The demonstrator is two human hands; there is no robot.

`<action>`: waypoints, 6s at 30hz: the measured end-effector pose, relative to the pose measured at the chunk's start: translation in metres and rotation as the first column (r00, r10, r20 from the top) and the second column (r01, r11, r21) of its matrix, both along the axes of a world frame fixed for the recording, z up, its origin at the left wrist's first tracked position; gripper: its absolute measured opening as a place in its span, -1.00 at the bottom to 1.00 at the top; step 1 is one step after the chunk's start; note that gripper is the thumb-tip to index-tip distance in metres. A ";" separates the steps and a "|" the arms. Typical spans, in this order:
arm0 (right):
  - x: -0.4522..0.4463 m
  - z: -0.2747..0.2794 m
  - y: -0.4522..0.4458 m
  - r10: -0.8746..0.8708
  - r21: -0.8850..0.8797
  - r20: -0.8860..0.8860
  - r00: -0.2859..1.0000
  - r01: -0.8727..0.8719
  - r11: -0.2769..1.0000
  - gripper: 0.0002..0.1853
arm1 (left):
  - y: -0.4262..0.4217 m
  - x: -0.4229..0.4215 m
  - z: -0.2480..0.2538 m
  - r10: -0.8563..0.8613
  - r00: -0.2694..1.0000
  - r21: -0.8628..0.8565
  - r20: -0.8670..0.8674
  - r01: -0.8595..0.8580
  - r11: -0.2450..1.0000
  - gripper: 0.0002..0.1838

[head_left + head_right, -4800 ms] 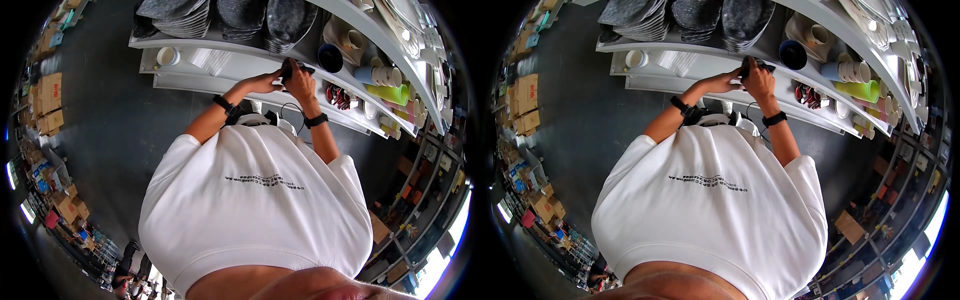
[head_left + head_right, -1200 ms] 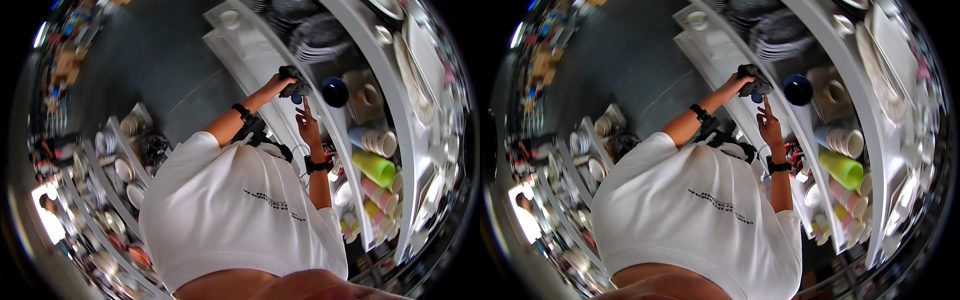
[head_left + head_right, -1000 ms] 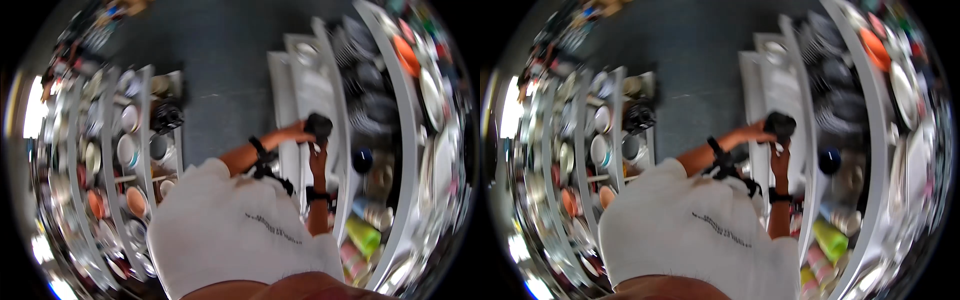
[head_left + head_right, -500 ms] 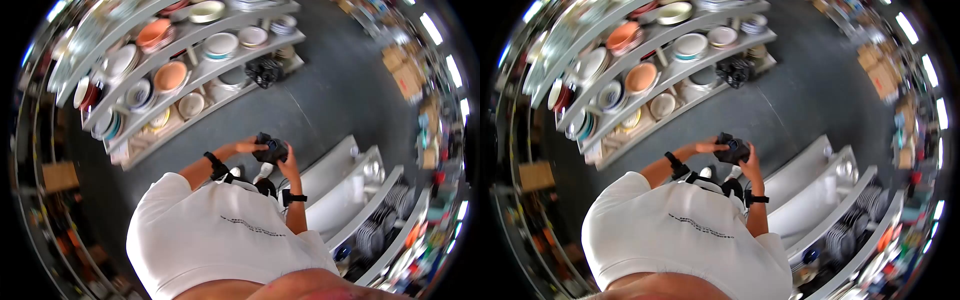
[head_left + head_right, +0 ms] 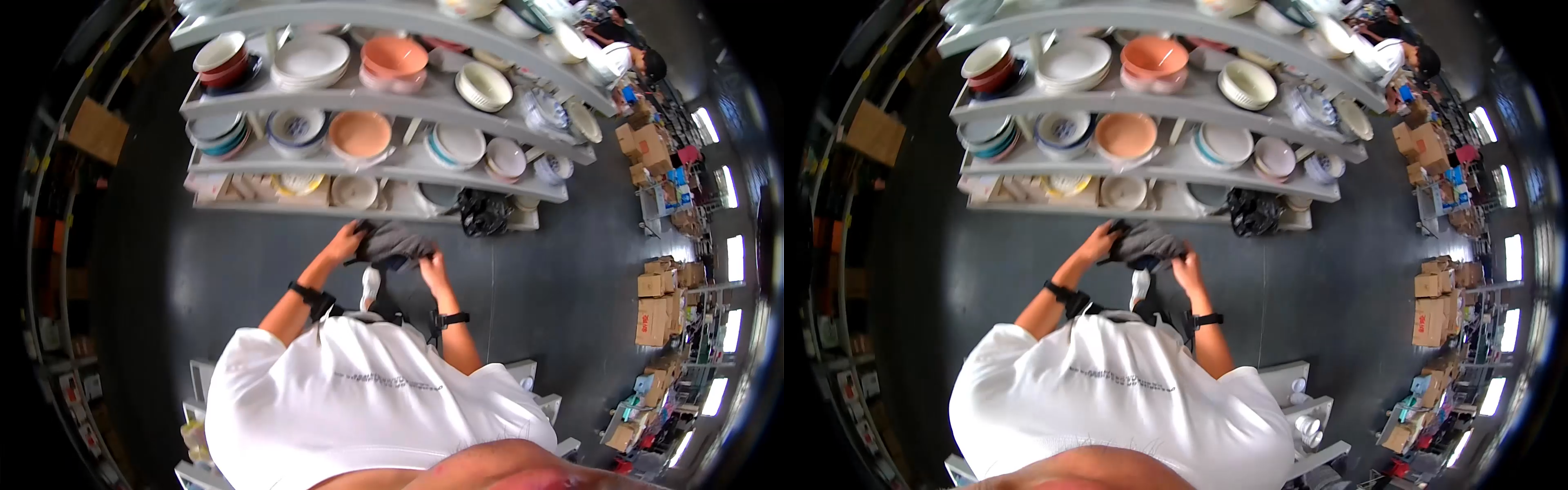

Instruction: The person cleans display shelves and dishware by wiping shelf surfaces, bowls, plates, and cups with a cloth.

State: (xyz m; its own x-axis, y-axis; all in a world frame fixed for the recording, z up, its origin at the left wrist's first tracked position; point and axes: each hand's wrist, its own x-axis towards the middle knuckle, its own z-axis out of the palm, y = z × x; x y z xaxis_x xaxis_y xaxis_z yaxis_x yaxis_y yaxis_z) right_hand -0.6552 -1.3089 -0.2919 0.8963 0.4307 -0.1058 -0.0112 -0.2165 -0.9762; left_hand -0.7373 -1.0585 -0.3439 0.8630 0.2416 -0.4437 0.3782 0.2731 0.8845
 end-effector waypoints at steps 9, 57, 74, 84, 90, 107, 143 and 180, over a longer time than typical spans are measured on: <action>0.116 0.030 0.077 0.284 -0.028 -0.205 0.937 -0.295 0.955 -0.45 | 0.058 0.091 0.063 -0.435 0.880 0.075 -0.191 0.455 0.887 -0.41; 0.278 0.025 0.362 0.208 -0.585 0.627 0.750 0.278 0.762 -0.44 | 0.444 0.090 0.438 -0.606 -0.126 0.543 0.786 -0.327 0.773 -0.68; 0.281 0.037 0.317 0.152 -0.698 0.511 0.846 0.305 0.648 -0.33 | 0.397 0.166 0.421 -0.599 -0.171 0.580 0.782 -0.150 0.801 -0.71; 0.247 0.000 0.382 0.086 -0.518 0.549 0.831 0.257 0.816 -0.32 | 0.392 0.171 0.415 -0.576 -0.201 0.569 0.793 -0.098 0.817 -0.72; 0.278 0.021 0.337 0.088 -0.609 0.501 0.861 0.278 0.743 -0.41 | 0.390 0.176 0.406 -0.557 -0.185 0.557 0.809 -0.060 0.829 -0.73; 0.278 0.027 0.354 0.032 -0.658 0.505 0.863 0.360 0.662 -0.48 | 0.401 0.137 0.384 -0.481 -0.191 0.481 0.856 -0.049 0.875 -0.76; 0.199 0.009 0.437 0.119 -0.622 0.490 0.863 0.251 0.742 -0.43 | 0.429 0.080 0.381 -0.483 -0.220 0.488 0.847 -0.038 0.872 -0.81; 0.219 0.001 0.419 -0.053 -0.530 0.221 0.974 0.166 0.832 -0.43 | 0.330 0.257 -0.011 -0.567 0.801 -0.092 0.195 0.590 0.802 -0.42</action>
